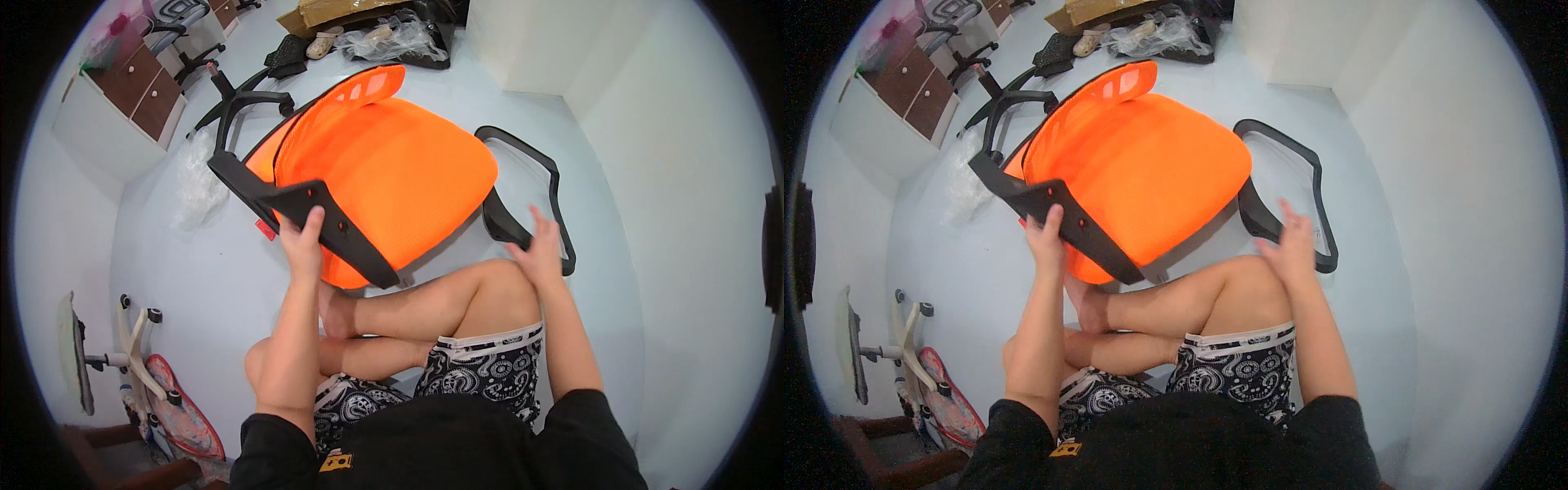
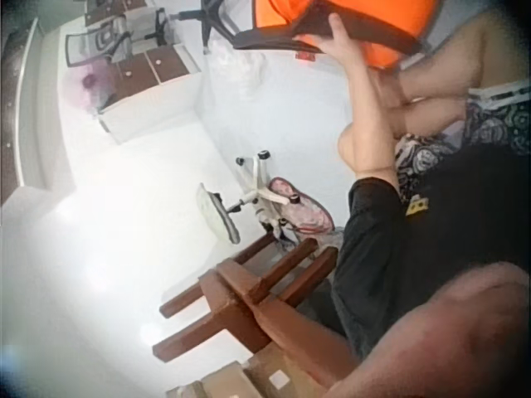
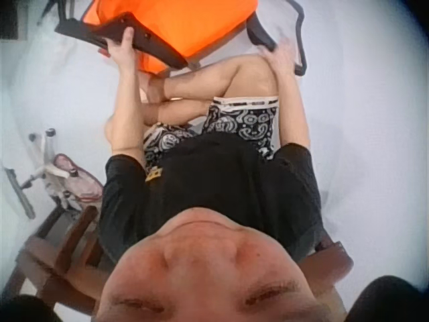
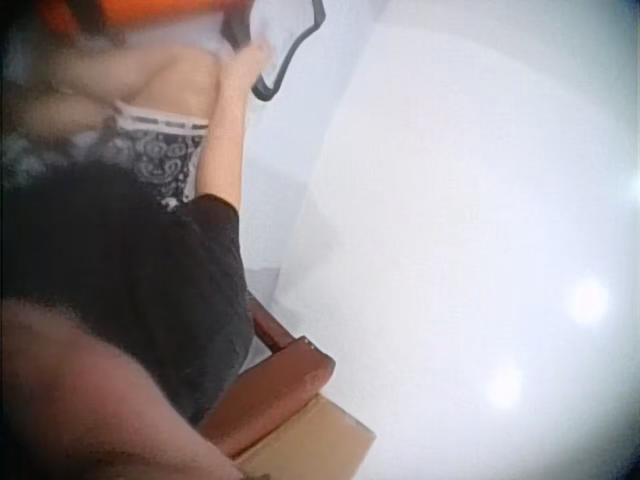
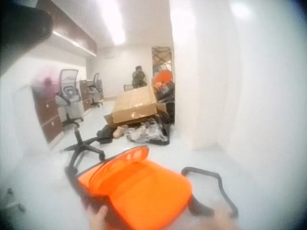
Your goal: The person is assembling an orange and black office chair. They are sitting on the floor and using a tool to tighten screws on the underside of the chair seat.
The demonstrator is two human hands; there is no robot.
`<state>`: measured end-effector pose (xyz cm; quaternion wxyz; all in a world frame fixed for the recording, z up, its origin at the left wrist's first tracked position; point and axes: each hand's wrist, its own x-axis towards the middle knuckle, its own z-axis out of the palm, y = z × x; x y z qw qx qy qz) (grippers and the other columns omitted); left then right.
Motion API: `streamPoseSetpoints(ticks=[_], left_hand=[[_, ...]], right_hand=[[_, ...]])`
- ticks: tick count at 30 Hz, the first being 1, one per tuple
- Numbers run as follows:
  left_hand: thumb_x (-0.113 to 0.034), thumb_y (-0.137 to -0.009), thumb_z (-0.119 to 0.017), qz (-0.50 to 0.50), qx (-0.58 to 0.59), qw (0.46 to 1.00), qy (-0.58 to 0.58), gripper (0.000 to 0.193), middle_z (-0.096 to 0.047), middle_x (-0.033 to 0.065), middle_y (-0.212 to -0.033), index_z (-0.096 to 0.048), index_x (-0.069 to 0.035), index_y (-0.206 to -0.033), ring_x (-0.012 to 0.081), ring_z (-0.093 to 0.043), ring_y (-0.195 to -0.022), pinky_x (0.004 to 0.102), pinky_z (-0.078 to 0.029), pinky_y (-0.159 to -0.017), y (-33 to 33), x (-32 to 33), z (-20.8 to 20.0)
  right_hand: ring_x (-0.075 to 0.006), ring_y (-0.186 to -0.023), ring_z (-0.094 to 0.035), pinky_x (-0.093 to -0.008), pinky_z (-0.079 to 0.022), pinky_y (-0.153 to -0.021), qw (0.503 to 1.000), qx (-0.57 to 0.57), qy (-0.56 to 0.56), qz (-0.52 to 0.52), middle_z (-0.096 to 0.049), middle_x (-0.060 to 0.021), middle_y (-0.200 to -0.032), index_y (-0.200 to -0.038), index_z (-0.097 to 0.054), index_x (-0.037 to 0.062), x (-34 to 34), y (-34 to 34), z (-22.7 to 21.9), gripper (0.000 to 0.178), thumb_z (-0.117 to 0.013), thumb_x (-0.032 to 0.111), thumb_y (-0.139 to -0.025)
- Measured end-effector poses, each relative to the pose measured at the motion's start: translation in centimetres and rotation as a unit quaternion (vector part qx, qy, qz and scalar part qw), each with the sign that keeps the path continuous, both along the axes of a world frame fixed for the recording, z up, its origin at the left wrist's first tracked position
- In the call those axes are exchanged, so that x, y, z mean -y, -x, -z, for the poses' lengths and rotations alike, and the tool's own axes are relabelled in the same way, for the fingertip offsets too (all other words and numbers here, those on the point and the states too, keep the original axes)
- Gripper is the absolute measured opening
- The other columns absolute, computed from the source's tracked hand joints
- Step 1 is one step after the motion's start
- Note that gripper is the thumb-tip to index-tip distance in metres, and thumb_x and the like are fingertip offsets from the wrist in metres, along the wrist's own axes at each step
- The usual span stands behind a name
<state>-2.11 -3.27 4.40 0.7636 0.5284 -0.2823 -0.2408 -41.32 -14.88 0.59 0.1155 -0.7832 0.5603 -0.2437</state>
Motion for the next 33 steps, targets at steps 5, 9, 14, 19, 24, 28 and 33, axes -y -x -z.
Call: streamPoseSetpoints(ticks=[5,9,14,19,24,28,33], left_hand=[[-0.017,-0.089,-0.068,0.111,-0.038,0.987,0.107,0.037,-0.062,0.0055,-0.108,-0.055,0.003,-0.118,0.0149,-0.061,-0.095,0.0269,-0.050,-0.081,-2.6,6.5,-8.2],[-0.031,-0.093,-0.062,0.159,-0.058,0.980,0.108,0.035,-0.065,0.0068,-0.106,-0.058,-0.002,-0.112,0.0152,-0.065,-0.090,0.0269,-0.052,-0.079,-2.0,7.7,-18.3],[-0.049,-0.099,-0.038,0.197,0.107,0.974,-0.013,0.060,-0.057,0.0149,-0.127,-0.044,0.000,-0.133,0.0248,-0.056,-0.116,0.0392,-0.041,-0.103,3.4,4.0,-30.2],[-0.035,-0.101,-0.040,0.192,0.087,0.974,-0.087,0.055,-0.042,0.0218,-0.139,-0.030,0.002,-0.140,0.0264,-0.043,-0.129,0.0411,-0.036,-0.109,8.8,0.8,-36.3],[-0.029,-0.101,-0.038,0.131,0.055,0.975,-0.171,0.055,-0.028,0.0260,-0.149,-0.022,0.003,-0.143,0.0316,-0.035,-0.136,0.0420,-0.034,-0.112,8.8,2.4,-37.5],[-0.028,-0.101,-0.034,0.132,-0.022,0.969,-0.208,0.053,-0.032,0.0257,-0.146,-0.024,0.003,-0.143,0.0327,-0.039,-0.133,0.0448,-0.037,-0.109,6.0,5.3,-35.3],[-0.033,-0.101,-0.034,0.208,-0.118,0.950,-0.202,0.050,-0.040,0.0250,-0.138,-0.034,0.002,-0.137,0.0327,-0.046,-0.124,0.0474,-0.040,-0.105,2.7,8.9,-31.0]], right_hand=[[-0.0298,-0.099,-0.050,-0.0505,-0.039,-0.089,0.956,-0.145,0.204,-0.155,-0.047,-0.0090,-0.111,-0.141,-0.045,0.0240,1.1,-10.9,-6.3,0.102,-0.089,0.038,-0.050],[-0.0309,-0.098,-0.048,-0.0454,-0.042,-0.084,0.912,0.030,0.351,-0.212,-0.047,-0.0099,-0.107,-0.123,-0.059,0.0188,5.3,-13.2,-10.8,0.083,-0.090,0.039,-0.049],[-0.0295,-0.094,-0.046,-0.0396,-0.045,-0.077,0.899,0.173,0.275,-0.295,-0.048,-0.0122,-0.100,-0.102,-0.067,0.0105,3.4,-11.9,-13.0,0.061,-0.089,0.036,-0.051],[-0.0281,-0.091,-0.043,-0.0383,-0.043,-0.078,0.876,0.300,0.224,-0.305,-0.048,-0.0100,-0.091,-0.098,-0.066,0.0047,0.1,-13.8,-13.0,0.057,-0.089,0.030,-0.052],[-0.0284,-0.091,-0.043,-0.0382,-0.041,-0.081,0.856,0.378,0.156,-0.317,-0.051,-0.0087,-0.088,-0.100,-0.065,0.0046,-1.8,-15.9,-11.0,0.056,-0.088,0.025,-0.053],[-0.0285,-0.090,-0.044,-0.0396,-0.042,-0.082,0.857,0.404,0.091,-0.306,-0.052,-0.0088,-0.085,-0.098,-0.066,0.0039,-2.4,-16.4,-8.5,0.053,-0.088,0.020,-0.052],[-0.0270,-0.091,-0.046,-0.0376,-0.043,-0.080,0.858,0.418,0.035,-0.295,-0.049,-0.0086,-0.091,-0.096,-0.067,0.0029,-1.7,-15.9,-5.4,0.049,-0.087,0.017,-0.053]])
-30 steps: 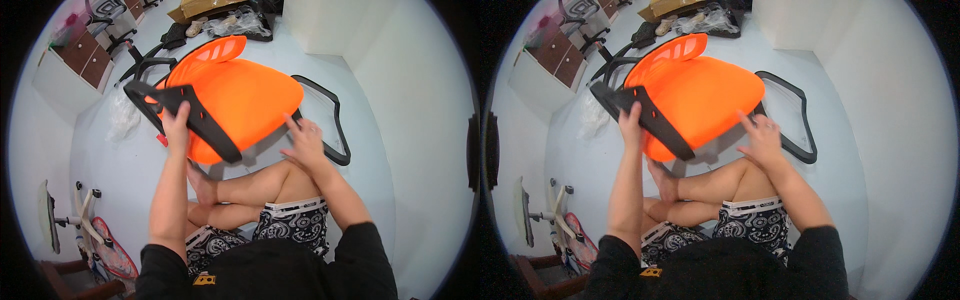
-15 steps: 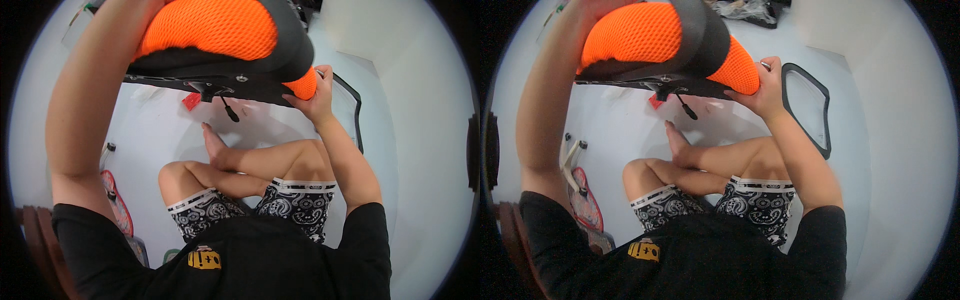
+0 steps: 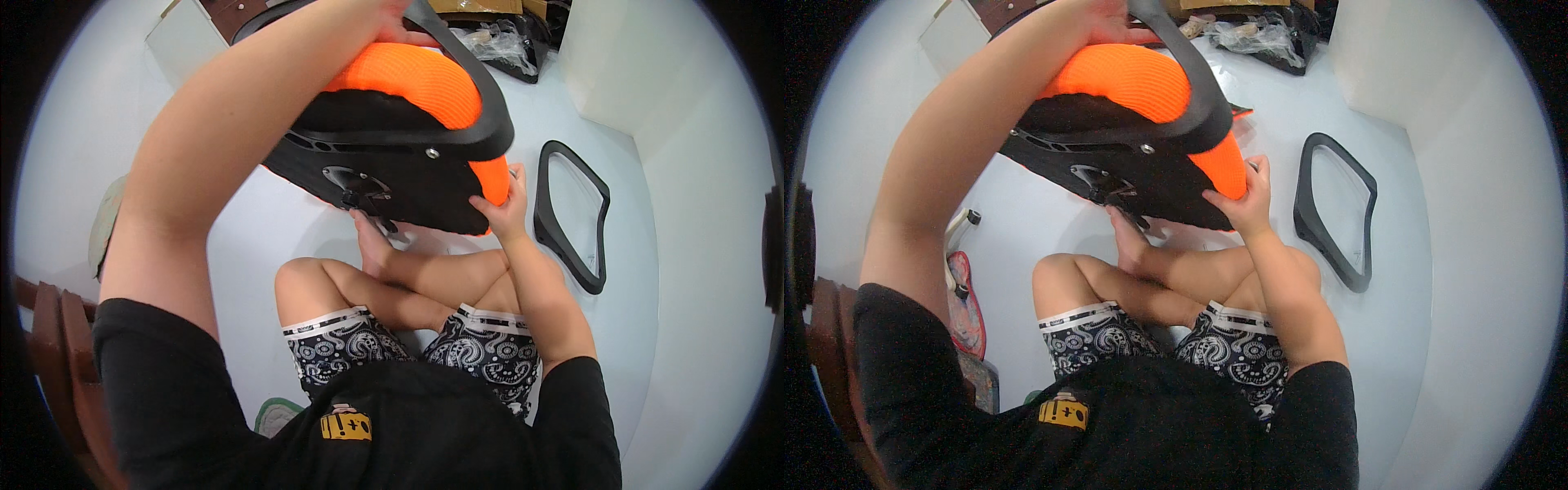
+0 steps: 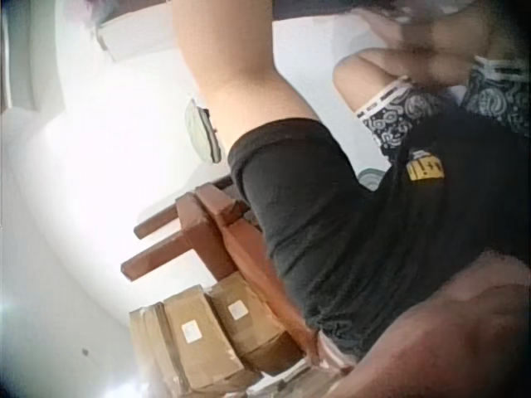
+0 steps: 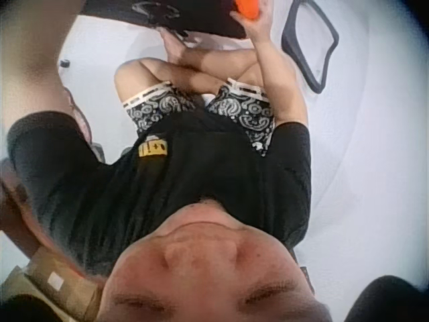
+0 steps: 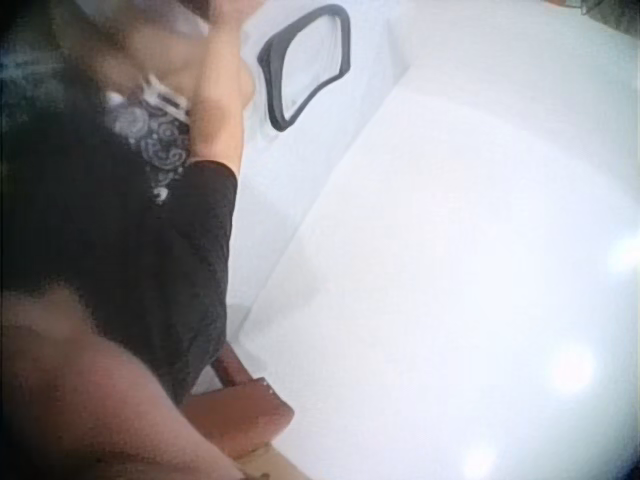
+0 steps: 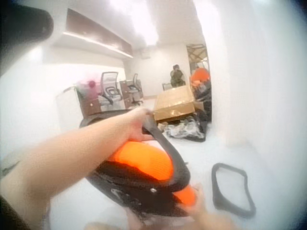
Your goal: The person is assembling an orange and black office chair. They are sitting on the floor and using a tool to tighten screws on the underside of the chair seat.
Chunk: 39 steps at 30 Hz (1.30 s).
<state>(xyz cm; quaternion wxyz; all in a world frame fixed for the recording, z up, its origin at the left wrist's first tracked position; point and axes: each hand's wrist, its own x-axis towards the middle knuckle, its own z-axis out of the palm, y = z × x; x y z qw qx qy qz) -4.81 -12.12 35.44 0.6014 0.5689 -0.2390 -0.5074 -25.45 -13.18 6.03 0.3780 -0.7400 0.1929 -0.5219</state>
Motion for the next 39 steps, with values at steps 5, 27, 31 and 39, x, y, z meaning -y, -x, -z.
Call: streamPoseSetpoints(ticks=[5,27,31,39], left_hand=[[-0.048,-0.097,-0.045,0.051,0.190,0.966,-0.170,0.058,-0.049,0.0219,-0.135,-0.044,-0.002,-0.132,0.0328,-0.053,-0.119,0.0485,-0.045,-0.097,1.6,0.5,0.8],[-0.063,-0.083,-0.058,0.189,0.856,0.458,-0.146,0.070,-0.067,0.0204,-0.102,-0.054,-0.006,-0.124,0.0349,-0.065,-0.094,0.0429,-0.049,-0.083,-1.6,-3.4,4.6],[-0.061,-0.082,-0.062,0.148,0.880,0.450,0.039,0.070,-0.066,0.0186,-0.111,-0.054,-0.010,-0.129,0.0362,-0.063,-0.103,0.0430,-0.047,-0.088,-3.6,-2.1,6.7],[-0.058,-0.083,-0.063,0.157,0.872,0.462,0.038,0.068,-0.065,0.0186,-0.111,-0.053,-0.011,-0.131,0.0351,-0.062,-0.105,0.0423,-0.046,-0.089,-5.7,-1.5,7.6]], right_hand=[[-0.0226,-0.096,-0.044,-0.0338,-0.041,-0.087,0.993,0.058,-0.060,-0.086,-0.040,-0.0067,-0.103,-0.104,-0.065,0.0017,0.6,2.0,2.5,0.052,-0.086,0.020,-0.060],[-0.0268,-0.117,-0.058,-0.0386,-0.054,-0.089,0.939,0.133,-0.316,0.031,-0.058,-0.0211,-0.125,-0.141,-0.033,0.0044,-2.2,3.5,-2.4,0.044,-0.042,0.001,-0.098],[-0.0222,-0.105,-0.064,-0.0331,-0.054,-0.086,0.936,0.160,-0.307,0.061,-0.066,-0.0156,-0.111,-0.135,-0.043,0.0014,-2.3,1.1,-3.4,0.042,-0.054,0.001,-0.094],[-0.0117,-0.080,-0.063,-0.0232,-0.050,-0.071,0.974,0.042,-0.008,0.221,-0.067,-0.0072,-0.092,-0.096,-0.073,0.0022,-1.5,0.8,-3.8,0.017,-0.066,-0.006,-0.082]])
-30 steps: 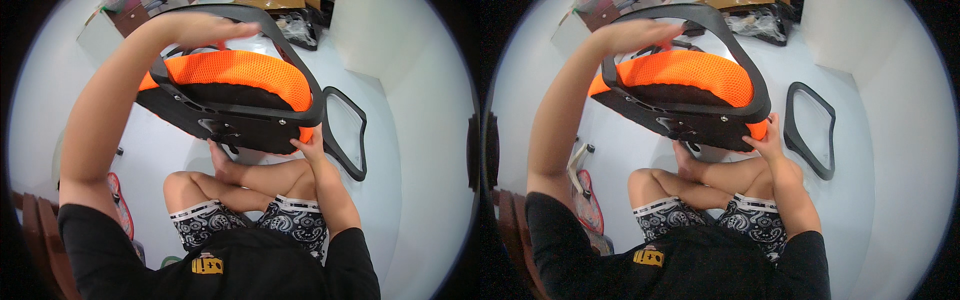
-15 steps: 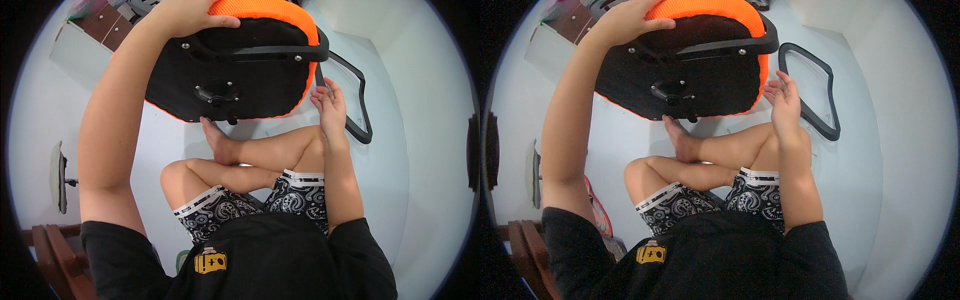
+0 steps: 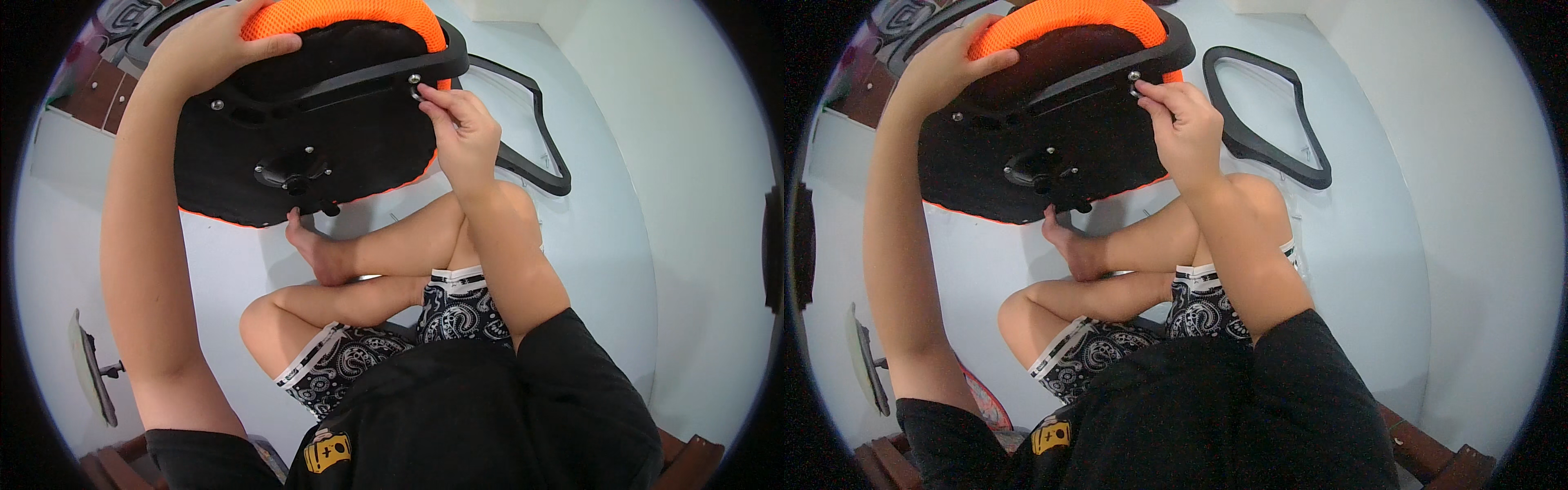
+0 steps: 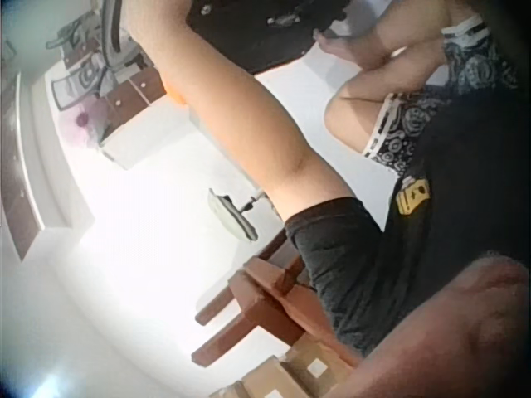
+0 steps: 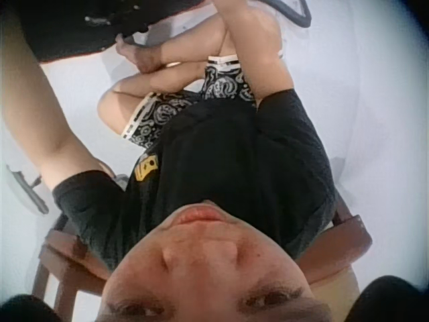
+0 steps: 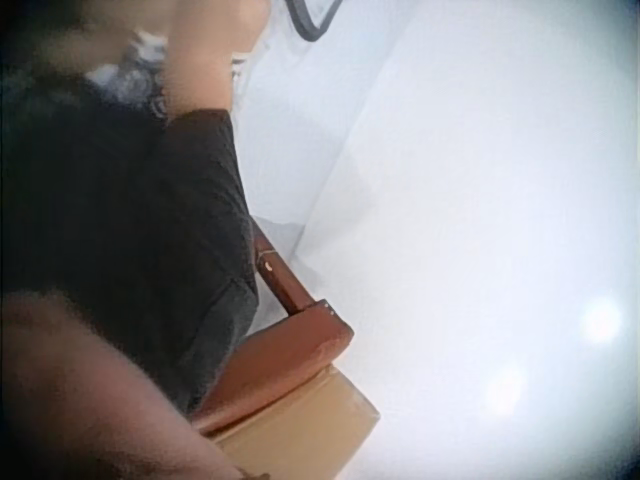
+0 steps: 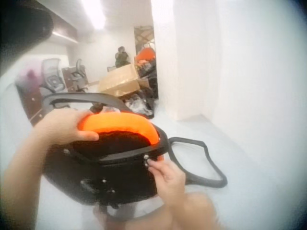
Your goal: The person is assembling an orange and black office chair. They are sitting on the floor and using a tool to tighten screws on the underside of the chair seat.
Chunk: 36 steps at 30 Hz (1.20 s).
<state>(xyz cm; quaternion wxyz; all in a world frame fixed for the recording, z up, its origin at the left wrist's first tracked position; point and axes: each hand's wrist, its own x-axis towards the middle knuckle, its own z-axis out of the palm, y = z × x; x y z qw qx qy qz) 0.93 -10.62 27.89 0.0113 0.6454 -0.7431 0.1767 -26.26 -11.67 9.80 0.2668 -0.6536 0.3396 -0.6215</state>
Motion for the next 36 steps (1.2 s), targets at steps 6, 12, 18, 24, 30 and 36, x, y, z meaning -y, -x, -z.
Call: streamPoseSetpoints(ticks=[6,12,18,24,30,36], left_hand=[[-0.060,-0.082,-0.062,-0.029,0.015,0.999,-0.001,0.066,-0.067,0.0183,-0.105,-0.057,-0.009,-0.124,0.0355,-0.064,-0.098,0.0430,-0.048,-0.085,3.8,-1.8,-1.7],[-0.060,-0.081,-0.063,-0.187,0.050,0.979,-0.057,0.065,-0.067,0.0174,-0.104,-0.059,-0.008,-0.119,0.0316,-0.064,-0.097,0.0400,-0.049,-0.086,8.2,-3.0,-3.4],[-0.058,-0.080,-0.065,-0.217,0.044,0.974,-0.052,0.064,-0.067,0.0157,-0.104,-0.059,-0.009,-0.121,0.0283,-0.065,-0.096,0.0385,-0.049,-0.086,9.1,-3.2,-3.2],[-0.057,-0.081,-0.064,-0.239,0.046,0.968,-0.056,0.063,-0.068,0.0135,-0.106,-0.060,-0.009,-0.123,0.0260,-0.065,-0.096,0.0368,-0.049,-0.087,9.7,-3.0,-3.4],[-0.056,-0.080,-0.066,-0.207,0.051,0.977,-0.012,0.061,-0.068,0.0129,-0.105,-0.064,-0.009,-0.118,0.0249,-0.065,-0.095,0.0353,-0.049,-0.087,9.8,-3.7,-3.0],[-0.055,-0.079,-0.067,-0.236,-0.005,0.969,-0.076,0.059,-0.070,0.0121,-0.099,-0.066,-0.008,-0.115,0.0243,-0.066,-0.092,0.0356,-0.049,-0.084,9.0,-2.8,-4.0]], right_hand=[[-0.0137,-0.078,-0.064,-0.0237,-0.051,-0.071,0.997,-0.032,0.060,0.021,-0.067,-0.0075,-0.088,-0.094,-0.073,0.0023,0.3,0.4,-0.8,0.017,-0.066,-0.007,-0.081],[-0.0143,-0.079,-0.065,-0.0236,-0.053,-0.072,0.997,-0.029,0.076,0.016,-0.067,-0.0073,-0.090,-0.091,-0.073,0.0027,0.7,0.6,-1.0,0.018,-0.065,-0.010,-0.081],[-0.0154,-0.077,-0.066,-0.0243,-0.054,-0.070,0.993,-0.058,0.105,0.012,-0.067,-0.0075,-0.089,-0.090,-0.073,0.0025,1.0,0.9,-1.2,0.017,-0.065,-0.009,-0.081],[-0.0152,-0.075,-0.065,-0.0246,-0.053,-0.068,0.991,-0.088,0.094,0.038,-0.067,-0.0074,-0.086,-0.090,-0.073,0.0027,0.8,0.8,-1.1,0.017,-0.065,-0.009,-0.081],[-0.0132,-0.077,-0.065,-0.0236,-0.051,-0.070,0.998,-0.003,0.041,0.056,-0.068,-0.0067,-0.086,-0.090,-0.073,0.0022,0.6,-0.4,-0.7,0.013,-0.067,-0.005,-0.082],[-0.0106,-0.079,-0.064,-0.0229,-0.050,-0.068,0.999,-0.013,0.002,0.041,-0.069,-0.0064,-0.087,-0.094,-0.071,0.0023,0.8,0.0,-0.5,0.011,-0.067,-0.001,-0.085]])
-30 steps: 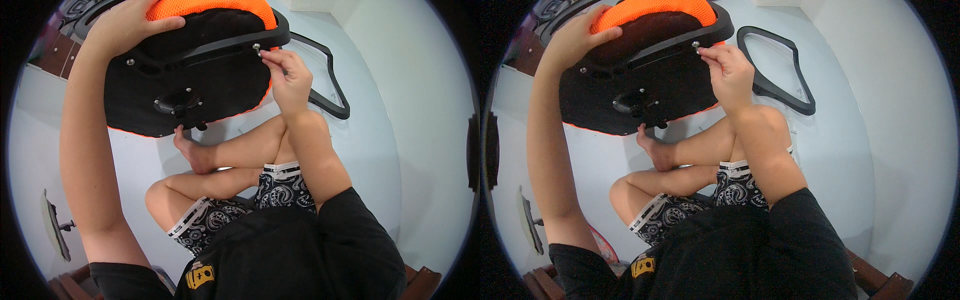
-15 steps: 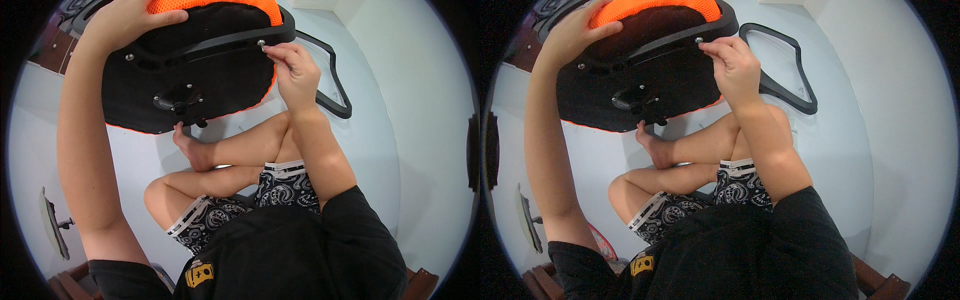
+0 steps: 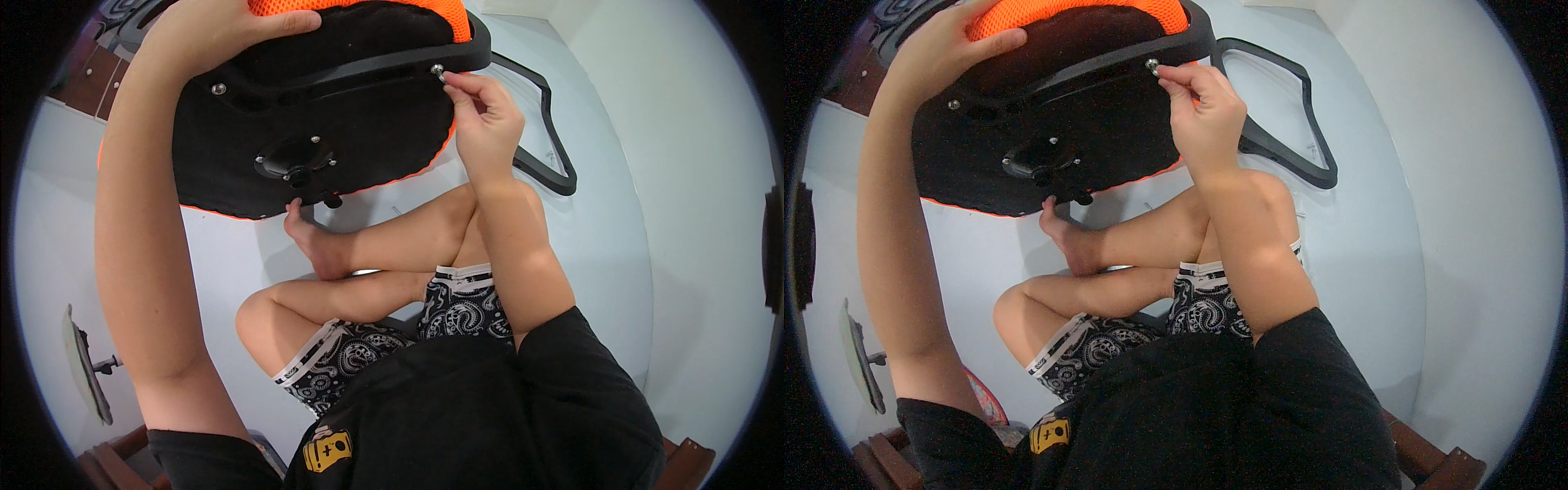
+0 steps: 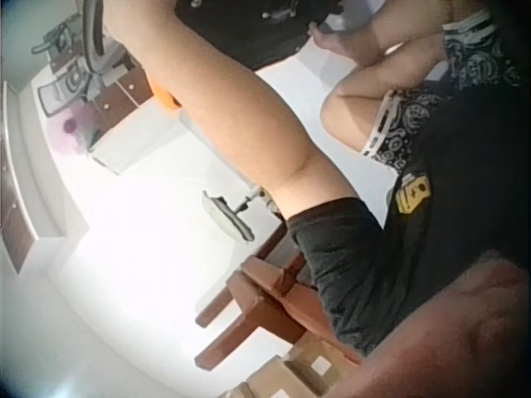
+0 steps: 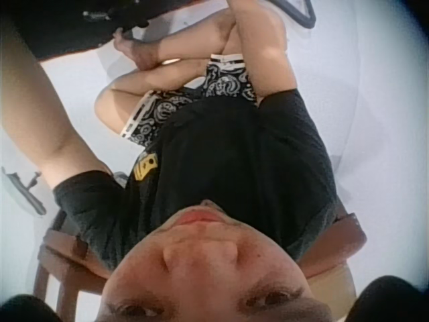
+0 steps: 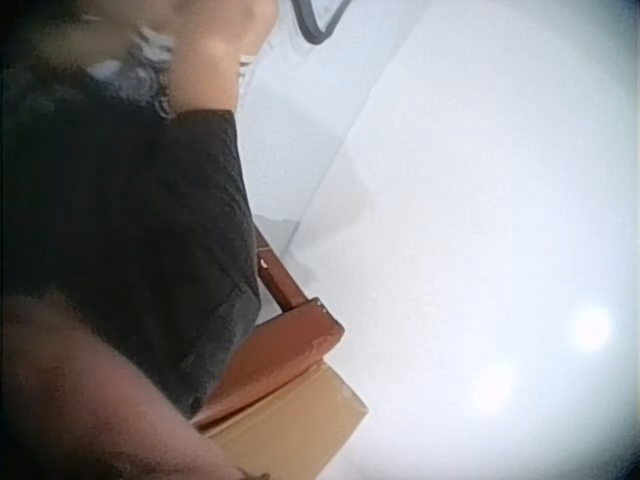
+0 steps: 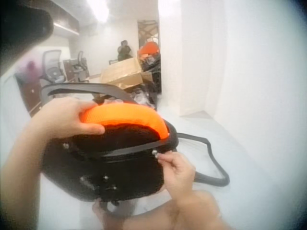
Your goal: The person is assembling an orange and black office chair. They are sitting on the floor and using a tool to tighten screws on the underside of the chair seat.
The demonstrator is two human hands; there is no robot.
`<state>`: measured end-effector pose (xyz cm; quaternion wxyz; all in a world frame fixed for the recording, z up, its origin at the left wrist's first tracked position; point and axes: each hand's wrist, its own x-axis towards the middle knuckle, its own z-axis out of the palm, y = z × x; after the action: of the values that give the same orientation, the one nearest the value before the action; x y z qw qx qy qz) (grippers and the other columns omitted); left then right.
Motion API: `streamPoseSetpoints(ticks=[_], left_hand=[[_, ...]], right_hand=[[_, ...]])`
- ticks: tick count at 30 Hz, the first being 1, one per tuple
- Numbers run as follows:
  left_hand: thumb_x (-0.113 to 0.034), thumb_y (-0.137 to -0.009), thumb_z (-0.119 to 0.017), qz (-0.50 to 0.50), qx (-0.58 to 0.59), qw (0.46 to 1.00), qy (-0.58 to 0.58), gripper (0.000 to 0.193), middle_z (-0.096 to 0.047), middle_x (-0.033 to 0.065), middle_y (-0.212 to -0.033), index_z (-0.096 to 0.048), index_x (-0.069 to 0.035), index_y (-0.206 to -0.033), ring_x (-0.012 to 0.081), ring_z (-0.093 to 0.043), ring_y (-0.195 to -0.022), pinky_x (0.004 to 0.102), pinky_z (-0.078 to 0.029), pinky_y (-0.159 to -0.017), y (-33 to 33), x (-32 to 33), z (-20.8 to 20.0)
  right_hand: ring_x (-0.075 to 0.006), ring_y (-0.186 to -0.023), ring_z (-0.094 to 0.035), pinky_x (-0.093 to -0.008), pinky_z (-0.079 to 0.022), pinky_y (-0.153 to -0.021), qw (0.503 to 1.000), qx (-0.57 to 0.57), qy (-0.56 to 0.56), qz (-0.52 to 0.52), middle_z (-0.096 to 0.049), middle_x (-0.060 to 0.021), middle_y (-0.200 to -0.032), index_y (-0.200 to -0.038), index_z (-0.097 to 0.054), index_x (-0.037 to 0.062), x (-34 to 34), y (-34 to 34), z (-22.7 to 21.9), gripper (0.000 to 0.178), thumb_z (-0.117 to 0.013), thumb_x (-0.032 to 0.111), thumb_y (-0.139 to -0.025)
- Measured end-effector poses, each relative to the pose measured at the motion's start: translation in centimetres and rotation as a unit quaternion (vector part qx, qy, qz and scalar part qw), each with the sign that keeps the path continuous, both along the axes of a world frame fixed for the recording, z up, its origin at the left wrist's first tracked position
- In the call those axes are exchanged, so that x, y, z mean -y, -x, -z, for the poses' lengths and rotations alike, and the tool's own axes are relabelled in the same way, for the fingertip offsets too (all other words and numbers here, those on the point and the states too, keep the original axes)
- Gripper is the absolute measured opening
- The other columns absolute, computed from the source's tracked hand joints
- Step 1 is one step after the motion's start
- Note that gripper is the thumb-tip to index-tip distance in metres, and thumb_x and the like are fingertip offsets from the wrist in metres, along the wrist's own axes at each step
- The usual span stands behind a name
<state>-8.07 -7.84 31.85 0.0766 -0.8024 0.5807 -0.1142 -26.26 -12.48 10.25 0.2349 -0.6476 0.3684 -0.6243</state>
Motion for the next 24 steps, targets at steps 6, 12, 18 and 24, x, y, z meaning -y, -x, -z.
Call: streamPoseSetpoints(ticks=[6,12,18,24], left_hand=[[-0.053,-0.083,-0.065,0.017,0.028,0.999,0.012,0.056,-0.068,0.0118,-0.098,-0.064,-0.008,-0.117,0.0229,-0.065,-0.088,0.0347,-0.049,-0.083,1.1,-1.0,0.2],[-0.052,-0.087,-0.061,0.005,0.086,0.996,0.014,0.053,-0.067,0.0096,-0.098,-0.061,-0.008,-0.118,0.0210,-0.063,-0.084,0.0340,-0.048,-0.082,2.1,-1.1,0.8],[-0.047,-0.087,-0.064,0.005,0.091,0.995,0.046,0.045,-0.067,0.0087,-0.092,-0.064,-0.008,-0.109,0.0205,-0.063,-0.082,0.0338,-0.048,-0.081,2.4,-1.0,1.3],[-0.044,-0.087,-0.066,0.015,0.036,0.999,0.018,0.041,-0.068,0.0086,-0.093,-0.067,-0.008,-0.106,0.0202,-0.063,-0.082,0.0339,-0.049,-0.081,1.7,-0.2,0.2]], right_hand=[[-0.0228,-0.072,-0.064,-0.0326,-0.049,-0.063,0.976,-0.200,0.000,0.085,-0.066,-0.0097,-0.080,-0.093,-0.068,0.0052,0.1,0.6,0.4,0.021,-0.062,0.026,-0.092],[-0.0332,-0.067,-0.060,-0.0434,-0.048,-0.057,0.951,-0.243,0.098,0.164,-0.060,-0.0091,-0.071,-0.077,-0.057,0.0072,1.1,-0.2,1.5,0.033,-0.058,0.037,-0.092],[-0.0353,-0.064,-0.058,-0.0452,-0.044,-0.054,0.956,-0.194,0.121,0.186,-0.058,-0.0114,-0.069,-0.074,-0.054,0.0074,2.7,-1.6,3.4,0.038,-0.053,0.039,-0.095],[-0.0416,-0.066,-0.054,-0.0488,-0.039,-0.056,0.984,-0.014,0.006,0.177,-0.055,-0.0175,-0.068,-0.073,-0.049,0.0038,1.6,-5.6,4.3,0.043,-0.044,0.038,-0.100]])
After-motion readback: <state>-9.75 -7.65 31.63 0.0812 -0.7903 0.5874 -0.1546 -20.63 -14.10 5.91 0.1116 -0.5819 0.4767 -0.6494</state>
